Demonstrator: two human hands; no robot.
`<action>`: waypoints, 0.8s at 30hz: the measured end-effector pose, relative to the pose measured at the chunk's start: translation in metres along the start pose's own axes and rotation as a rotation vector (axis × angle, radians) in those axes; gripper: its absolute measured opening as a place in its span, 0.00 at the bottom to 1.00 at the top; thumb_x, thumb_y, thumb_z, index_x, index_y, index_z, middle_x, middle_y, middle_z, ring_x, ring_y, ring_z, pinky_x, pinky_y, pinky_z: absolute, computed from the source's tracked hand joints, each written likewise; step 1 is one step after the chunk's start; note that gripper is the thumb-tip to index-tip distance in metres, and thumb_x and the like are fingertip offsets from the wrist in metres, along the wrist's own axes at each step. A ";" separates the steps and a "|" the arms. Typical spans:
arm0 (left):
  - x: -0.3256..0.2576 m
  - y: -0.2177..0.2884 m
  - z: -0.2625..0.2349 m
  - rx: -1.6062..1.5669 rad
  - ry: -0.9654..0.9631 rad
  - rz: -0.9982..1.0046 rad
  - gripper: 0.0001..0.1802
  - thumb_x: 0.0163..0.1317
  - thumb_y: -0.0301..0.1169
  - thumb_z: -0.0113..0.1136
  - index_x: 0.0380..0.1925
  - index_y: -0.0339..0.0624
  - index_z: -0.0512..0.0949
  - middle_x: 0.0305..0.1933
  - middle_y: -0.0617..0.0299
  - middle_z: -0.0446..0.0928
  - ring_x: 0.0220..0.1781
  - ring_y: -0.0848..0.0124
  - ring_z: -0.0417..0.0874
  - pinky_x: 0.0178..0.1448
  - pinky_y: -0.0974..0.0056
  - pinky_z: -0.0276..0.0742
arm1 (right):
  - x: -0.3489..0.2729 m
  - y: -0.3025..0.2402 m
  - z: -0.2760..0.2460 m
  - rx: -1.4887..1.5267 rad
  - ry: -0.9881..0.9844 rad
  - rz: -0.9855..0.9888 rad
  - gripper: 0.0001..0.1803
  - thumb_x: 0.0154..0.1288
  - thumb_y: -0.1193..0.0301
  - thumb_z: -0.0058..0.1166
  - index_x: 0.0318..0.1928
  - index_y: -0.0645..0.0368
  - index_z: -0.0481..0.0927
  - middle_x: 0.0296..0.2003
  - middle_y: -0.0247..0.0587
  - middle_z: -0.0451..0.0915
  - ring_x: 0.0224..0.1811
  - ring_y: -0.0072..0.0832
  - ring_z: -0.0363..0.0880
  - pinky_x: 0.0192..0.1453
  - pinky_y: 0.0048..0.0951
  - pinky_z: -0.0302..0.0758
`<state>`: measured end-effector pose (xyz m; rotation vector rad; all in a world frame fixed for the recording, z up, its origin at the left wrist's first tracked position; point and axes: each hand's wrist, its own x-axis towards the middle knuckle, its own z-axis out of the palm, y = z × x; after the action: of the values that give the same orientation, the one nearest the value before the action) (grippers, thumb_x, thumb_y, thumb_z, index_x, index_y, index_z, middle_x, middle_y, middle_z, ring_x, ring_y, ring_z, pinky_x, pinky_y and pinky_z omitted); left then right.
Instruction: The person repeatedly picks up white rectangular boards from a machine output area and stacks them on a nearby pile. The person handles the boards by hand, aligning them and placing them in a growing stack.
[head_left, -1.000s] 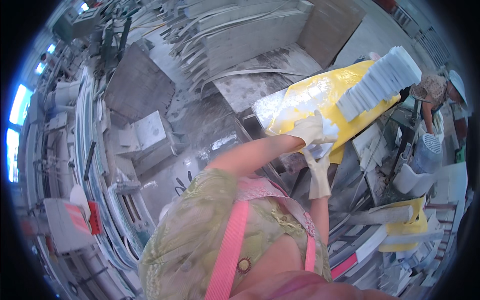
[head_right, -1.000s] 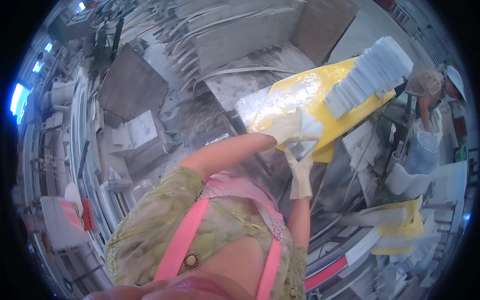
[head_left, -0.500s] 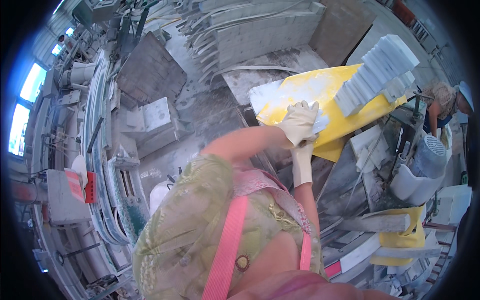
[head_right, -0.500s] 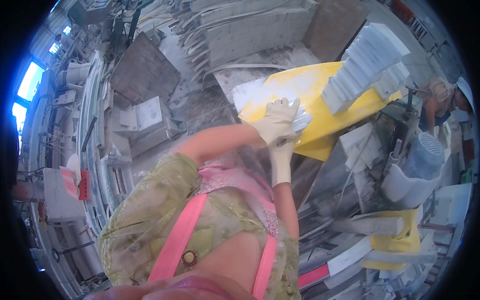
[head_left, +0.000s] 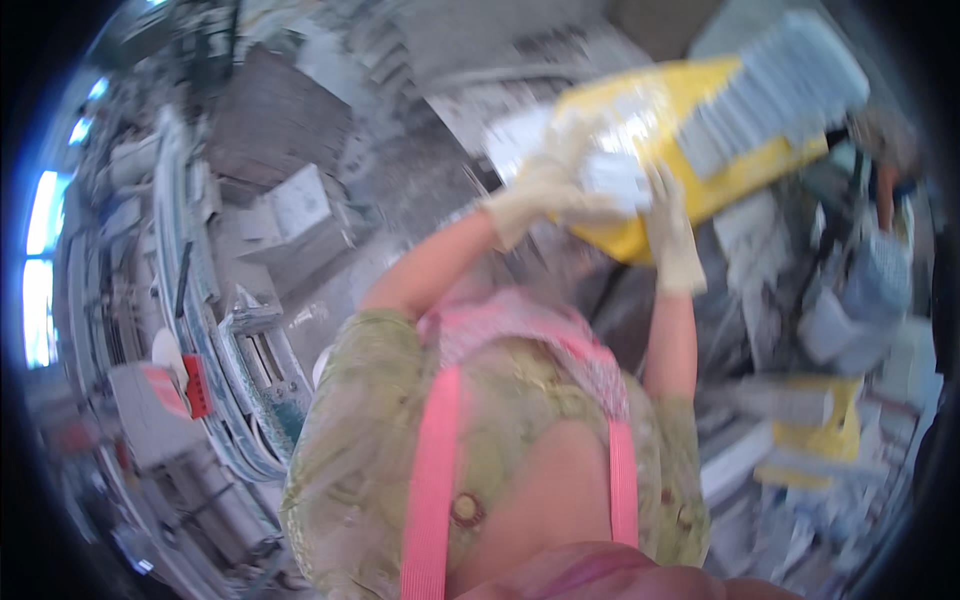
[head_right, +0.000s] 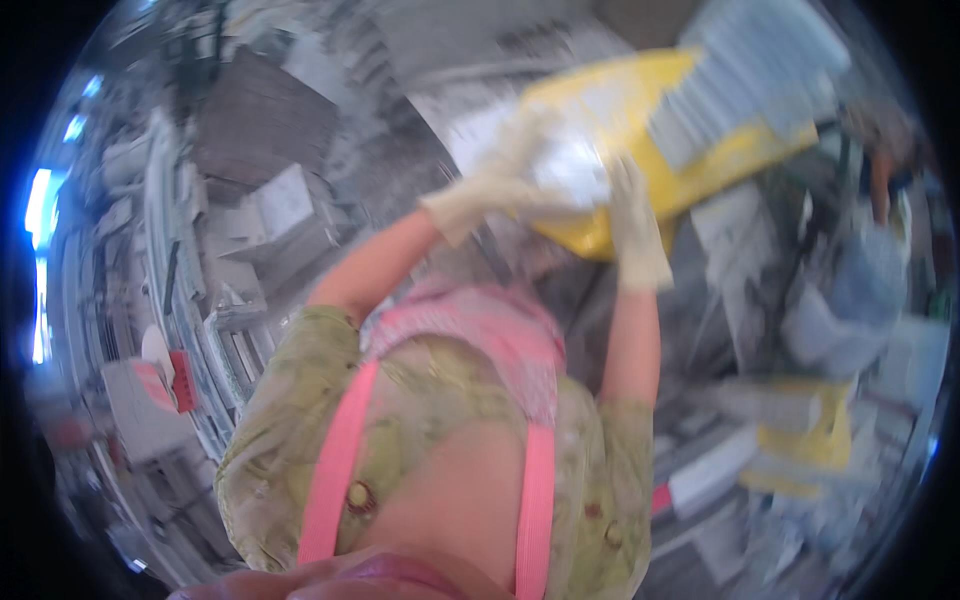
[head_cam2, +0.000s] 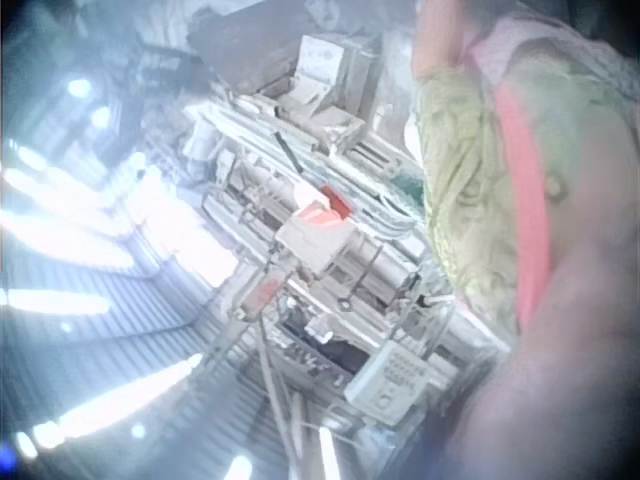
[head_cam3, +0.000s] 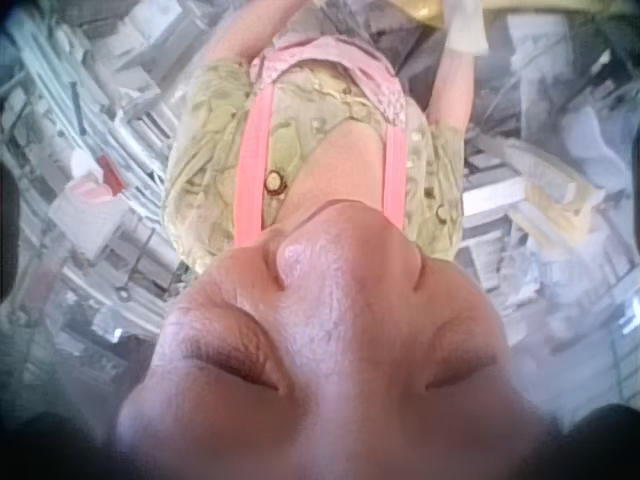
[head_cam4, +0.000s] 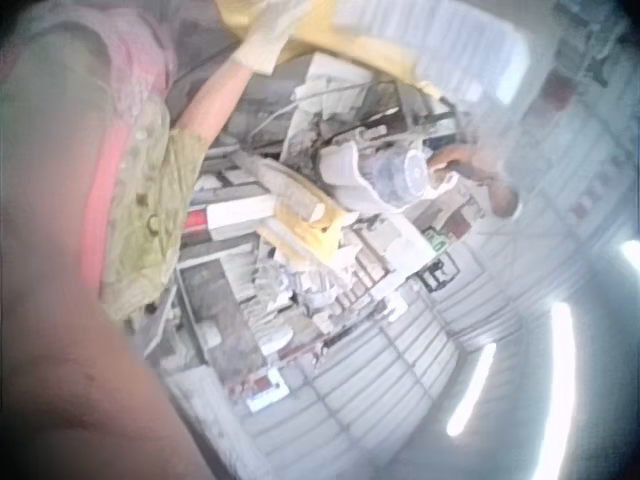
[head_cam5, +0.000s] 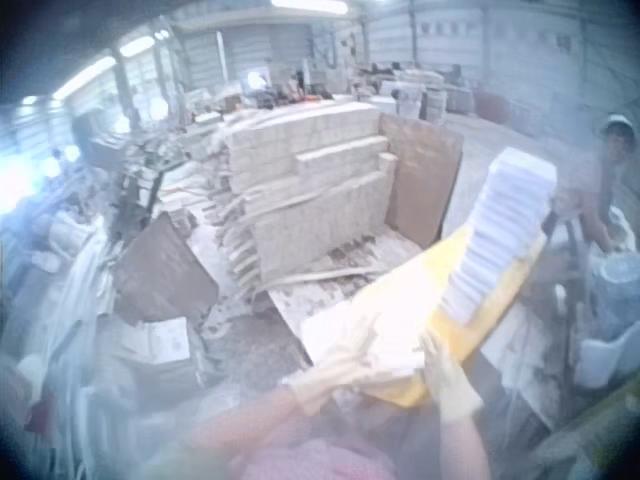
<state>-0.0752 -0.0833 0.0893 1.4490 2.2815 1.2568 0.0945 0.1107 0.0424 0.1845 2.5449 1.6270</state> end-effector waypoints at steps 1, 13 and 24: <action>-0.005 -0.008 0.008 -0.377 0.037 -0.159 0.61 0.54 0.60 0.71 0.78 0.35 0.54 0.77 0.37 0.62 0.76 0.49 0.68 0.74 0.51 0.68 | 0.001 -0.003 0.003 0.800 -0.030 0.071 0.33 0.84 0.50 0.25 0.81 0.51 0.56 0.80 0.36 0.57 0.82 0.35 0.52 0.83 0.37 0.51; -0.033 -0.008 0.062 -0.906 0.294 -0.418 0.52 0.76 0.60 0.48 0.78 0.25 0.46 0.77 0.39 0.61 0.78 0.54 0.65 0.79 0.59 0.59 | 0.024 -0.018 -0.014 2.389 0.136 0.447 0.35 0.86 0.49 0.25 0.76 0.61 0.65 0.74 0.51 0.66 0.78 0.37 0.62 0.81 0.33 0.55; -0.012 0.030 0.000 -0.717 0.099 -0.539 0.40 0.78 0.55 0.43 0.70 0.26 0.66 0.68 0.43 0.74 0.71 0.58 0.73 0.74 0.60 0.64 | 0.027 -0.009 -0.034 2.501 0.145 0.462 0.35 0.87 0.52 0.22 0.75 0.67 0.63 0.73 0.50 0.68 0.75 0.36 0.64 0.81 0.33 0.56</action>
<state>-0.0488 -0.0881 0.1075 0.5000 1.7697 1.7001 0.0621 0.0808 0.0479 0.6709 2.6417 -2.1981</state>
